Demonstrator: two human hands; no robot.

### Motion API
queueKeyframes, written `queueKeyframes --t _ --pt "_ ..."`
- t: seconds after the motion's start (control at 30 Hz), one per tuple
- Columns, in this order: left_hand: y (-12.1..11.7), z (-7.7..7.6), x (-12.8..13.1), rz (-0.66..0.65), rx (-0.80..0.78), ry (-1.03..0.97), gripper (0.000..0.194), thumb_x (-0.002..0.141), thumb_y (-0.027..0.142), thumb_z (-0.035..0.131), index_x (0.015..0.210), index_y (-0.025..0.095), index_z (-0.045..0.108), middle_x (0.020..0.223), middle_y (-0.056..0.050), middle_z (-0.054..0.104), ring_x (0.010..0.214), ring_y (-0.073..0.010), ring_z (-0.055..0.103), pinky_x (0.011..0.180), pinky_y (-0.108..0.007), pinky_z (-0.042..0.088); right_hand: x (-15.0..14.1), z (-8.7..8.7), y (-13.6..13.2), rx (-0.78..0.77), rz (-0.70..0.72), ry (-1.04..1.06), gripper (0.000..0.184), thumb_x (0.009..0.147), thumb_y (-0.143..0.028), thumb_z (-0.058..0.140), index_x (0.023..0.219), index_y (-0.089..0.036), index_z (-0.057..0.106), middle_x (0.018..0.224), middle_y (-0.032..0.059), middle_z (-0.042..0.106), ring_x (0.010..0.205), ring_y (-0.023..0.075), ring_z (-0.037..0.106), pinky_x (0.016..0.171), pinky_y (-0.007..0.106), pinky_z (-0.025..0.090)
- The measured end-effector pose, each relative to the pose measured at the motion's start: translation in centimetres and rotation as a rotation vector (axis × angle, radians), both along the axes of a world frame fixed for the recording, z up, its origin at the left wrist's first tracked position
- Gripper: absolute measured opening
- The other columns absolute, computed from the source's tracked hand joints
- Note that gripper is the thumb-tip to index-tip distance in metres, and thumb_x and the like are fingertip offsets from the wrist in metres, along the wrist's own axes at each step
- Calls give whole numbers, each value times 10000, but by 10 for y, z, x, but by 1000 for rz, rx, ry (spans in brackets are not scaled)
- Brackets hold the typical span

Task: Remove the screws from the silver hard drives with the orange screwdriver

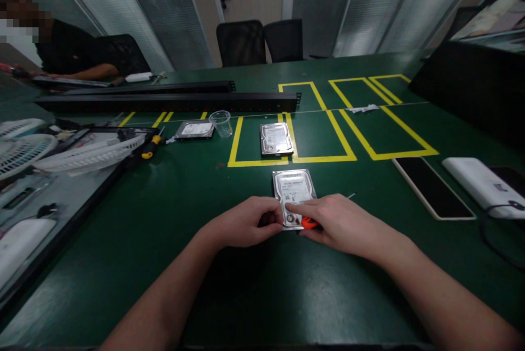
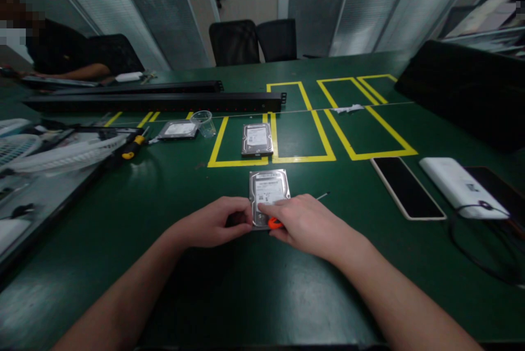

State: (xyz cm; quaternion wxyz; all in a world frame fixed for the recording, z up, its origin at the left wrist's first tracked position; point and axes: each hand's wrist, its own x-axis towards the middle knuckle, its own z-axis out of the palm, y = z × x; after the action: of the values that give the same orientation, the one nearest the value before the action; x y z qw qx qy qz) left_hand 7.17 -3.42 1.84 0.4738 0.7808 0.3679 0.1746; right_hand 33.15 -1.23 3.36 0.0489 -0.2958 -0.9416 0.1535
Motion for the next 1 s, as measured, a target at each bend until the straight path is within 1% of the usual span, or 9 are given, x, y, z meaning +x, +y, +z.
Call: queueKeyframes --t 0.13,0.27,0.4,0.6,0.77,1.0 --pt "0 0 0 -9 23 1 40 961 158 642 923 159 630 846 7 601 710 -116 518 640 -226 398 0 1 -1 8 1 8 516 891 -209 752 1399 -224 664 1094 88 827 923 259 797 774 336 551" --pt "0 0 1 -10 15 6 54 955 152 639 908 162 614 841 7 601 707 -119 519 637 -228 398 0 1 0 -2 2 -16 514 908 -220 739 1413 -226 641 1097 85 823 931 263 797 768 340 542" --pt "1 -1 0 -14 9 9 46 964 166 633 921 164 617 841 7 602 715 -123 527 650 -233 406 0 0 0 -4 5 0 510 898 -217 745 1398 -233 652 1083 78 825 923 258 797 767 333 540" --pt "0 0 1 7 0 31 71 958 180 638 898 163 605 827 6 595 694 -119 510 623 -226 390 0 2 0 -32 -7 1 532 898 -223 736 1424 -218 657 1143 105 822 970 283 799 802 367 569" --pt "0 2 1 -10 -7 31 55 969 184 630 920 168 611 856 1 610 713 -125 521 650 -235 405 1 0 0 -24 -10 35 547 882 -218 740 1424 -232 665 1117 98 828 937 268 799 784 351 565" --pt "1 0 -1 -21 -9 15 54 974 186 631 929 168 608 836 9 598 709 -123 518 656 -235 402 -1 4 -1 -33 -7 -6 516 895 -207 733 1407 -219 664 1114 100 825 936 281 802 773 362 561"
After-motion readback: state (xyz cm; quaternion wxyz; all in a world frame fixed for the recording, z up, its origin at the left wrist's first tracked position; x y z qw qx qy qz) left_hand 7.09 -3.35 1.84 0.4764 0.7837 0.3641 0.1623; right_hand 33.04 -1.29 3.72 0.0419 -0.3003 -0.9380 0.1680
